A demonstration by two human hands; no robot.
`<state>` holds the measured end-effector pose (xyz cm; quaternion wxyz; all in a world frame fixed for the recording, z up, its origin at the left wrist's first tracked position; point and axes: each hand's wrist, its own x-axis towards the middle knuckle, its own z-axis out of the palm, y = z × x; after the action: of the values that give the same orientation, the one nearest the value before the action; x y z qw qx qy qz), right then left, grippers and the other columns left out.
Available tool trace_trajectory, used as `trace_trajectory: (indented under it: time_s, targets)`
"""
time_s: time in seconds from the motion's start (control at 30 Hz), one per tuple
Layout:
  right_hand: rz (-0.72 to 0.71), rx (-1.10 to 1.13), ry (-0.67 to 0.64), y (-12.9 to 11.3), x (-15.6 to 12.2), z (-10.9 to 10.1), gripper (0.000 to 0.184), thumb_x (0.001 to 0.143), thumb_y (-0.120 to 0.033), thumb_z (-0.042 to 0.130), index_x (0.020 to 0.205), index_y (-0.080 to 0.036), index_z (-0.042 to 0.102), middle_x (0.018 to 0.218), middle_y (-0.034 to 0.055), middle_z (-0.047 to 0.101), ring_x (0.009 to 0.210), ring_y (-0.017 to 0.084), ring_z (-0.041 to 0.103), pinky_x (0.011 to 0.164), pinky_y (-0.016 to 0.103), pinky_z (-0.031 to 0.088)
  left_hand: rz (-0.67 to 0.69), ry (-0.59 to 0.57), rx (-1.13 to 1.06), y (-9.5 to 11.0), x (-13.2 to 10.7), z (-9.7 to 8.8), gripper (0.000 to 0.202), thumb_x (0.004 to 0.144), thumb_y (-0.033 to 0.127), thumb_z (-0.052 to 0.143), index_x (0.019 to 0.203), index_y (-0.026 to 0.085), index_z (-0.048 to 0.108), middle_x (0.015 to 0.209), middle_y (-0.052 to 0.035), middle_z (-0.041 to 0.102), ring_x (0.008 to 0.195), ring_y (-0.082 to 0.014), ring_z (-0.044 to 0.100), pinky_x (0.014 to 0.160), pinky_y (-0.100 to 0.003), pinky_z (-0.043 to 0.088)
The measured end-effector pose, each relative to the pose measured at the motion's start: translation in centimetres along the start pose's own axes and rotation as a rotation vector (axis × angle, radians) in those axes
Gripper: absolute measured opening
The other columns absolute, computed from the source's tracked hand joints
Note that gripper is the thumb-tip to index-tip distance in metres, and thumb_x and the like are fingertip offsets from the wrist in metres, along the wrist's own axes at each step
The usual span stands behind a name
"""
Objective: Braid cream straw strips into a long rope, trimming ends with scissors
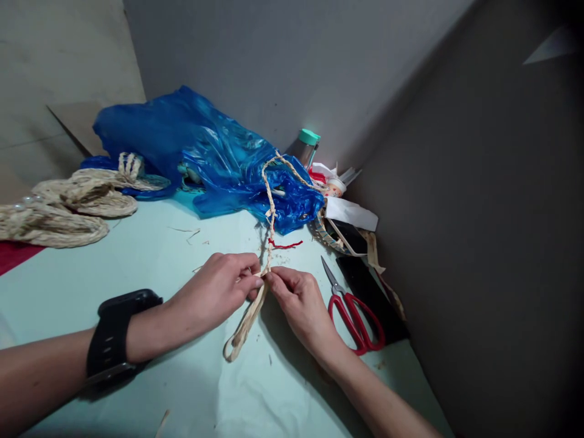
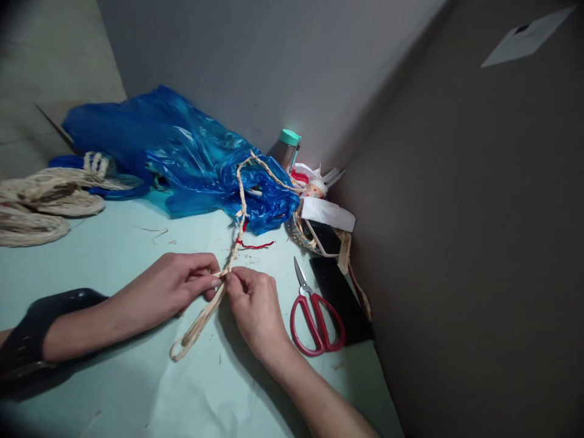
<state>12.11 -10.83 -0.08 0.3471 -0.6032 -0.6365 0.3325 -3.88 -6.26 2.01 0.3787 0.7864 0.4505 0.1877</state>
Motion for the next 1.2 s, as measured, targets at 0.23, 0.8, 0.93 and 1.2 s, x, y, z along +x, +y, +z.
trace_trajectory:
  time_s: [0.23,0.8,0.93,1.2]
  targets:
    - [-0.028,-0.020,0.015,-0.2,-0.2,-0.4,0.033,0.089,-0.025,0.046,0.058,-0.018,0.037,0.056,-0.0055,0.030,0.056,0.009,0.028,0.053,0.024,0.021,0.057,0.021,0.197,1.1,-1.8,1.0,0.026,0.090,0.030,0.041,0.069,0.021,0.052,0.060,0.0000,0.057,0.056,-0.0157,0.049,0.058,-0.029,0.030]
    - [-0.097,0.024,-0.033,0.5,0.2,-1.0,0.032,0.092,-0.029,0.046,0.065,-0.017,0.058,0.063,-0.0031,0.048,0.063,0.012,0.042,0.061,0.023,0.033,0.421,0.053,0.502,0.1,-3.1,2.8,0.025,0.094,0.018,0.036,0.081,0.019,0.057,0.065,-0.0033,0.066,0.053,-0.0190,0.061,0.052,-0.032,0.033]
    - [-0.113,-0.005,0.008,0.3,0.2,-1.1,0.030,0.092,-0.026,0.049,0.066,-0.017,0.062,0.065,-0.0011,0.052,0.068,0.014,0.047,0.067,0.024,0.036,0.423,-0.037,0.657,0.0,-3.2,2.8,0.025,0.092,0.014,0.035,0.085,0.018,0.059,0.072,-0.0066,0.068,0.057,-0.0232,0.064,0.051,-0.035,0.038]
    - [0.110,0.545,-0.161,0.2,0.1,-0.7,0.024,0.089,-0.029,0.053,0.092,-0.016,0.072,0.072,0.0010,0.061,0.059,0.011,0.043,0.056,0.022,0.032,0.431,-0.133,0.753,0.4,-2.6,3.2,0.042,0.082,0.000,0.034,0.115,0.006,0.060,0.106,-0.0214,0.070,0.082,-0.0335,0.069,0.061,-0.044,0.051]
